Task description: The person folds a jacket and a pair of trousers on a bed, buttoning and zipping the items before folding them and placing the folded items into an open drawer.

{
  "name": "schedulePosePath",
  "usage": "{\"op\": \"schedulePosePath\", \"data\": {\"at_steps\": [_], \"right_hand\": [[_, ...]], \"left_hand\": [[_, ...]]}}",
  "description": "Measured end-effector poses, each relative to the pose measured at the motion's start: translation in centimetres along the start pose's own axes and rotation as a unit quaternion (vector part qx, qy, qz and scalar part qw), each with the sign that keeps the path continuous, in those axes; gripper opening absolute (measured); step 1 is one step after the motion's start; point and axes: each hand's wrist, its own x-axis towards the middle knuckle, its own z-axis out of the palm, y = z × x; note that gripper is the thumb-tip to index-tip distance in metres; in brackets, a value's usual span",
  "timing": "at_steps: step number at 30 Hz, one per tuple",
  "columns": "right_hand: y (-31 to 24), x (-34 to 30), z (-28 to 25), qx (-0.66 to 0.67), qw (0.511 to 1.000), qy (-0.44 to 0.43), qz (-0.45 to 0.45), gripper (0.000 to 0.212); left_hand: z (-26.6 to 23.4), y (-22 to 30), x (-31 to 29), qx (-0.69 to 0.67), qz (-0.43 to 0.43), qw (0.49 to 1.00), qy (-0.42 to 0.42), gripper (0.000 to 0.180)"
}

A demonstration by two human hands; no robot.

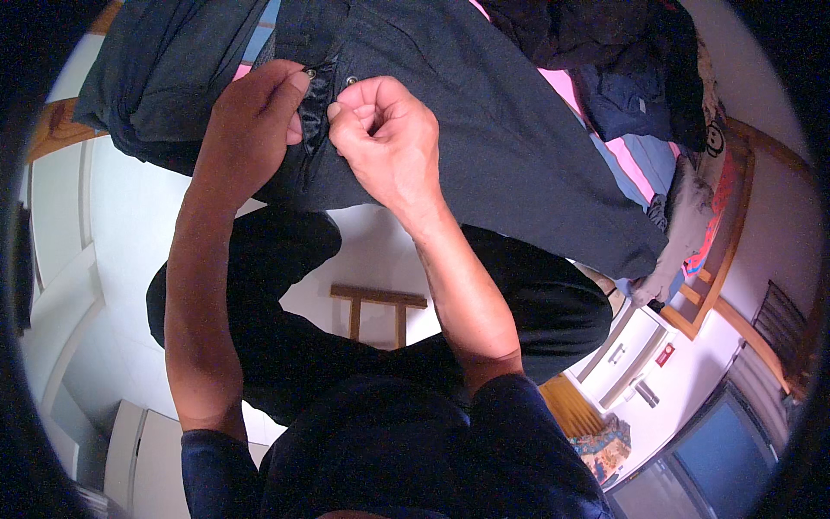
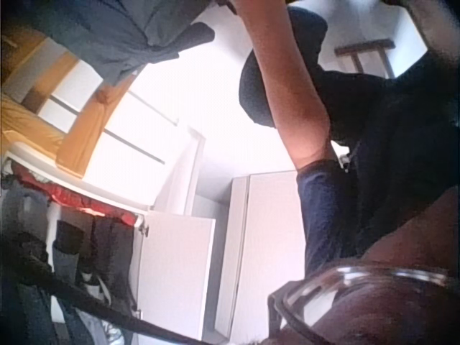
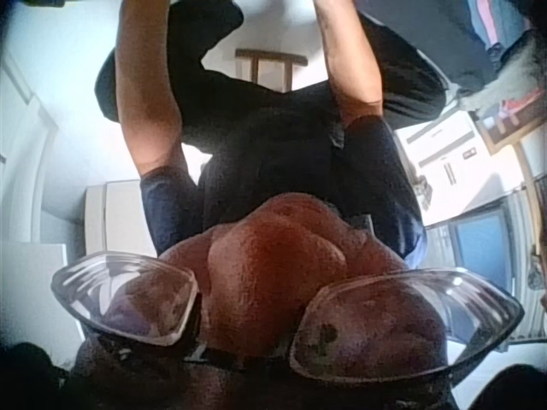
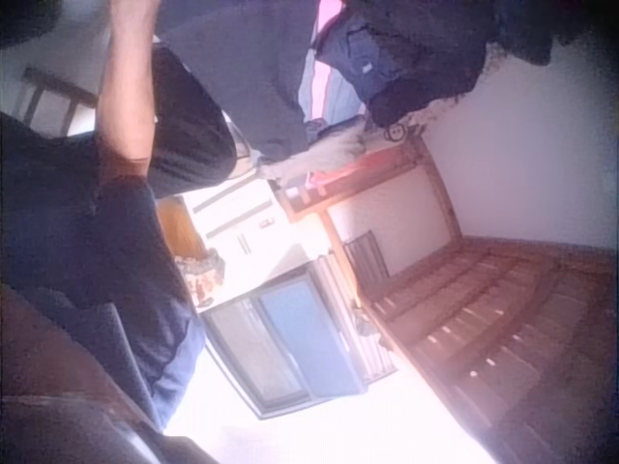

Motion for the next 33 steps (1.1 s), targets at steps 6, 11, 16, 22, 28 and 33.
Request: {"op": "schedulePosePath", "data": {"at_steps": [6, 11, 16, 22, 28, 33], "right_hand": [[-0.1, 0.0, 0.0, 0.003, 1.0, -0.002, -0.004, 0.007], [0.0, 0.1, 0.1, 0.024, 1.0, 0.0, -0.005, 0.007], [0.1, 0.3, -0.1, 0.059, 0.998, -0.005, 0.023, 0.006], [-0.7, 0.5, -0.1, 0.058, 0.995, -0.009, 0.081, 0.007], [-0.5, 0.4, 0.0, 0.046, 0.996, -0.006, 0.074, 0.007], [0.4, 0.5, 0.2, 0.047, 0.998, -0.013, 0.038, 0.009]], "left_hand": [[0.1, -0.1, 0.0, 0.017, 0.0, 1.0, 0.004, 0.023], [0.0, 0.2, 0.1, 0.008, -0.012, 1.0, 0.0, 0.019], [0.1, 0.2, 0.0, 0.007, 0.002, 1.0, 0.006, 0.017], [0.1, 0.2, -0.1, 0.014, 0.013, 0.999, 0.028, 0.017], [0.1, 0.4, -0.2, 0.01, -0.004, 1.0, 0.023, 0.017], [0.1, 0.4, -0.1, 0.032, 0.008, 0.999, 0.028, 0.014]]}}
